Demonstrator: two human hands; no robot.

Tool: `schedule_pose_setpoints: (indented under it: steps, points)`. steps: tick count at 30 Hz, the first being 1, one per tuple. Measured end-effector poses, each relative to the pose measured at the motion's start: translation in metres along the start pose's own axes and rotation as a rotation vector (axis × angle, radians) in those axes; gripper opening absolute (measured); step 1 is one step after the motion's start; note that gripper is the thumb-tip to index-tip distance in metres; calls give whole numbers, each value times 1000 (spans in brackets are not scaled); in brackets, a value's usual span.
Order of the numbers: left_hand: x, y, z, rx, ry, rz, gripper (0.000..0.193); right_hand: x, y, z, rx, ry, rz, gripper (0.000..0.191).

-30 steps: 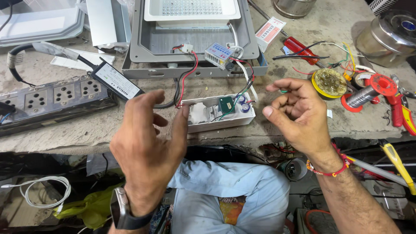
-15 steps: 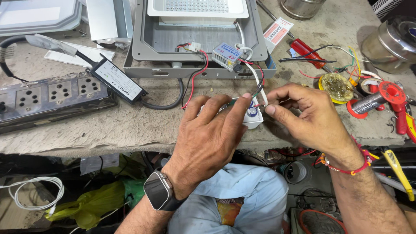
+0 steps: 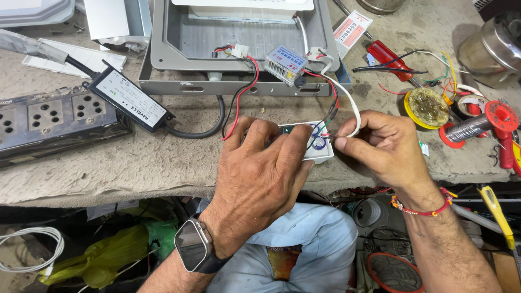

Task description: The person assembles a small white electronic box by inserting a circuit board and connecting wires. They use pliers to cut wires and a screwdriver to tighten connections, then close the box and connect it to a larger LED light fixture.

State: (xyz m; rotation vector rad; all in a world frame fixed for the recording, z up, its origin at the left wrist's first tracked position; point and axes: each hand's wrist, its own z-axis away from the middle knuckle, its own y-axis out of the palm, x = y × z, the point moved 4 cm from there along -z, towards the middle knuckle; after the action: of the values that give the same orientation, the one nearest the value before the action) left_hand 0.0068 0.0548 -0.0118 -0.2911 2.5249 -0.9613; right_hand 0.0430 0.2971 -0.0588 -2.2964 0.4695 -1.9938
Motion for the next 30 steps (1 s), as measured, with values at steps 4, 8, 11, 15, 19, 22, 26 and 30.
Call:
schedule_pose_setpoints:
  steps: [4,8,11,15,19,22,26,30]
  points:
    - [0,1,3,-9,0,13,50,-5,-3,4,9,-28,86,10]
    - [-2,-3,2,-24,-10,24,55,2,6,4,-57,18,241,8]
    - [-9,-13,5,-47,16,20,60,17,8,9,-102,184,239,19]
    - [-17,-38,27,-156,104,54,52,63,5,36,-274,-101,223,65]
    - [-19,-68,60,-470,-10,147,34,93,19,61,-391,-364,343,40]
    - [-2,-83,75,-617,-290,148,29,119,44,67,-333,-503,619,26]
    - [13,-86,77,-478,-412,99,27,160,86,51,-144,-824,866,21]
    - [20,-75,68,-401,-498,276,29,176,122,17,76,-972,901,36]
